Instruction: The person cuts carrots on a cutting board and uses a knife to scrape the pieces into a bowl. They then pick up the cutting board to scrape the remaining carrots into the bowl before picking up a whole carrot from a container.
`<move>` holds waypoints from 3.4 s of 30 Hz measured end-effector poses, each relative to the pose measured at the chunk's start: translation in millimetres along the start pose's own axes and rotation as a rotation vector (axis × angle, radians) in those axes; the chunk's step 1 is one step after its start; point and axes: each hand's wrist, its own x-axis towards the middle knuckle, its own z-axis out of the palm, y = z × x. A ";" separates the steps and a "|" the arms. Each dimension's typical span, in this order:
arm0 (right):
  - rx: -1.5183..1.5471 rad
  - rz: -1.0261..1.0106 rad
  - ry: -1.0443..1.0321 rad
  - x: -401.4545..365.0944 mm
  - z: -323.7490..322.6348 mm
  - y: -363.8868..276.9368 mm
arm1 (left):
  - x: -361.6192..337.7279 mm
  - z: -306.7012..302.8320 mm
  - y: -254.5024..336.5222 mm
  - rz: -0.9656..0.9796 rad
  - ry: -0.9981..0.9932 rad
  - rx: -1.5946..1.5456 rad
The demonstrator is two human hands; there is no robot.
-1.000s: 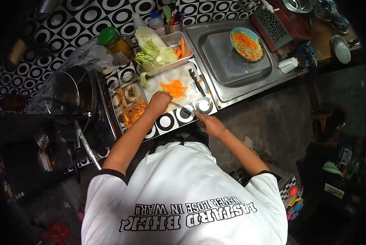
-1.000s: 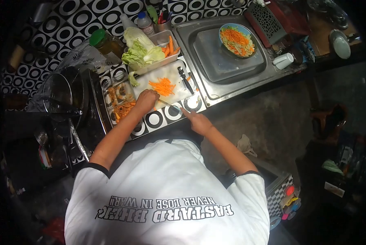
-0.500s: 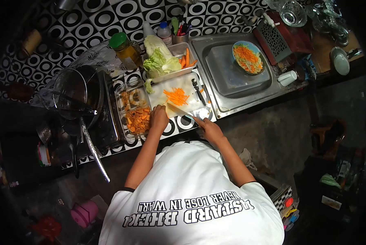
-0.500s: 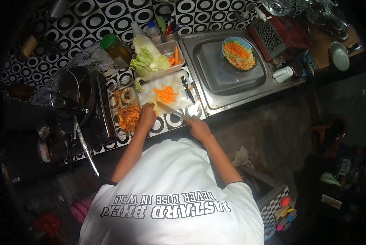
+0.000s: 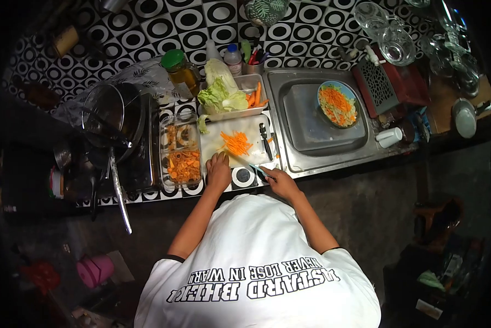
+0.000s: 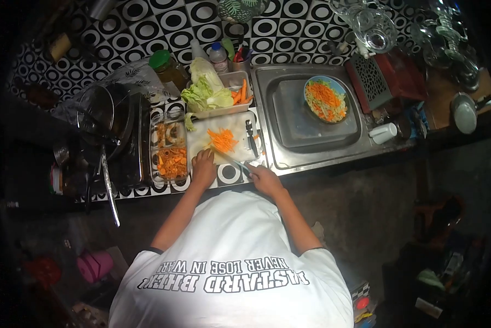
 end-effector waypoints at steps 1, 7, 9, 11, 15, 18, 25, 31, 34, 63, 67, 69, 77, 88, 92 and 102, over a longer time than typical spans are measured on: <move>-0.013 -0.024 0.007 0.4 -3.0 -0.6 | -1.0 0.9 0.9 0.017 0.067 0.001; -0.125 -0.158 -0.018 2.8 -24.4 2.7 | -2.8 -18.3 13.7 0.013 0.208 -0.171; -0.166 -0.194 -0.032 2.4 -32.2 3.8 | -0.6 -24.2 16.9 0.061 0.161 -0.196; -0.262 -0.268 0.002 3.2 -41.8 4.1 | 2.6 -28.5 19.6 0.158 0.046 -0.107; -0.307 -0.323 -0.018 10.9 -55.9 15.2 | 13.1 -30.7 19.1 0.209 0.008 -0.012; -0.226 -0.366 0.044 12.6 -63.4 24.1 | 23.5 -28.8 14.3 0.074 0.127 -0.067; 0.110 -0.195 -0.006 0.1 -48.5 40.0 | -16.6 -5.2 11.6 -0.438 0.281 -0.240; 0.264 -0.103 -0.262 -10.0 -21.2 31.4 | -52.2 9.9 20.8 -0.528 0.274 -0.342; 0.223 -0.046 -0.324 -6.4 -6.9 29.8 | -55.5 17.2 17.6 -0.606 0.296 -0.444; 0.240 -0.149 -0.148 -19.2 -6.8 35.1 | -4.4 21.5 21.6 -0.662 0.454 -0.221; 0.240 -0.152 -0.156 -16.4 -9.6 31.6 | 1.7 31.0 20.6 -0.938 0.421 -0.366; 0.233 -0.164 -0.142 -14.9 -11.9 30.3 | 9.9 23.6 23.0 -1.033 0.320 -0.436; 0.236 -0.168 -0.121 -11.3 -17.1 29.8 | 20.2 36.1 8.2 -0.756 0.401 -0.537; 0.203 -0.144 -0.010 -20.3 7.1 7.7 | 19.3 35.2 -5.2 -1.060 0.321 -0.973; 0.213 -0.040 -0.054 -18.1 15.7 -0.6 | 21.6 36.9 -12.6 -1.082 0.285 -1.158; 0.147 -0.145 0.055 -12.3 34.0 -15.7 | 23.3 31.1 -13.2 -1.086 0.175 -1.221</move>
